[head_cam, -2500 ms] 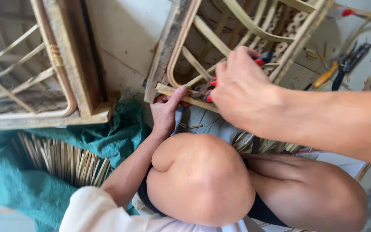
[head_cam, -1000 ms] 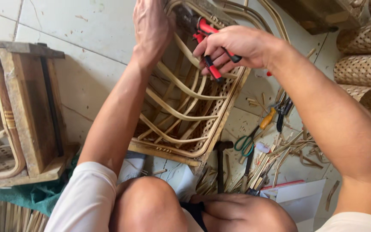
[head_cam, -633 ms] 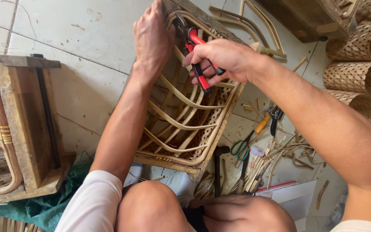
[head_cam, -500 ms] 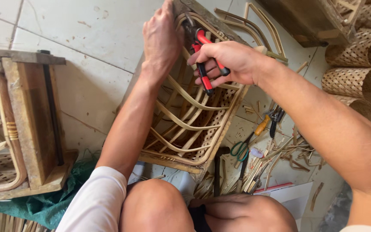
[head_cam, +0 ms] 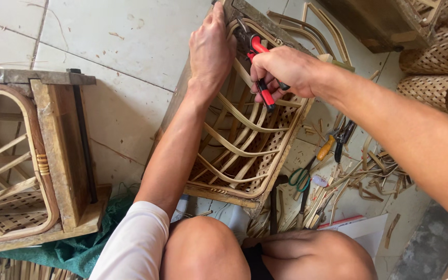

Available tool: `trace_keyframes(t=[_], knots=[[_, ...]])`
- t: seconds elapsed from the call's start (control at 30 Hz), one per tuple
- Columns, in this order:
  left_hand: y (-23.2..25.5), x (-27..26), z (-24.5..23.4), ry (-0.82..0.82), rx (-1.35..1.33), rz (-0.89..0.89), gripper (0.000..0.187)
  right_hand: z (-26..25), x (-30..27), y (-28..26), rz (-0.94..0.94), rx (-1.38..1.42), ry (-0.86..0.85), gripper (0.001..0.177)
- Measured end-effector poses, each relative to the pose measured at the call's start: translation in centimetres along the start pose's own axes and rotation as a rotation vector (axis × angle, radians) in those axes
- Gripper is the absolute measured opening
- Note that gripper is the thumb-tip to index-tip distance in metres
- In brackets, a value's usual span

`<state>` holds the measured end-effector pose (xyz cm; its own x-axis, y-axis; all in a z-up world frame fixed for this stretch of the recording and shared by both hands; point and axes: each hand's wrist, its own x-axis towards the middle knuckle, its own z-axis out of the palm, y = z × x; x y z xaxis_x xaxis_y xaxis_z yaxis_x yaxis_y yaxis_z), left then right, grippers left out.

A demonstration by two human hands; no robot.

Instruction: The person is weaving a rectangular bamboo basket. They insert thin bamboo strips into the frame, use a hammer to secure them, trim excess with pliers, and apply glue to the joints.

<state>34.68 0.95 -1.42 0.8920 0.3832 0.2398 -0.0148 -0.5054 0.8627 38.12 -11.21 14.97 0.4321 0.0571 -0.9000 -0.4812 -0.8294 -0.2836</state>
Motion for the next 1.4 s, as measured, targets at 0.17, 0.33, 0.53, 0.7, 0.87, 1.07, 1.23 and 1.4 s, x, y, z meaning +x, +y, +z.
trace_keyframes(t=[0.17,0.33,0.53,0.7,0.87,1.07,1.23,1.4], knots=[[-0.1,0.0,0.0,-0.057,0.000,-0.046,0.066,-0.4,-1.0,-1.2,0.022,-0.012,-0.017,0.020],[0.5,-0.2,0.1,-0.032,-0.019,-0.005,0.057,-0.5,-2.2,-1.6,0.006,-0.011,-0.085,0.024],[0.7,-0.4,-0.7,-0.055,0.021,-0.020,0.053,-1.1,-4.9,1.6,0.082,0.175,-0.175,0.046],[0.2,0.4,-0.3,-0.062,0.059,0.023,0.041,-4.1,-9.4,12.2,-0.349,0.401,0.082,0.040],[0.7,0.0,-5.5,-0.341,-0.325,-0.029,0.038,-5.0,-7.2,29.8,-0.308,0.169,0.773,0.034],[2.5,-11.0,-17.5,-0.691,-0.173,-0.078,0.083,1.2,1.8,42.1,0.055,0.252,0.589,0.032],[3.4,-18.6,-19.5,-0.698,0.254,-0.472,0.115,4.7,5.6,41.2,0.063,-0.025,0.506,0.061],[3.6,-20.9,-17.6,-0.406,0.266,-0.303,0.089,-0.5,9.2,40.5,-0.323,-0.059,0.925,0.051]])
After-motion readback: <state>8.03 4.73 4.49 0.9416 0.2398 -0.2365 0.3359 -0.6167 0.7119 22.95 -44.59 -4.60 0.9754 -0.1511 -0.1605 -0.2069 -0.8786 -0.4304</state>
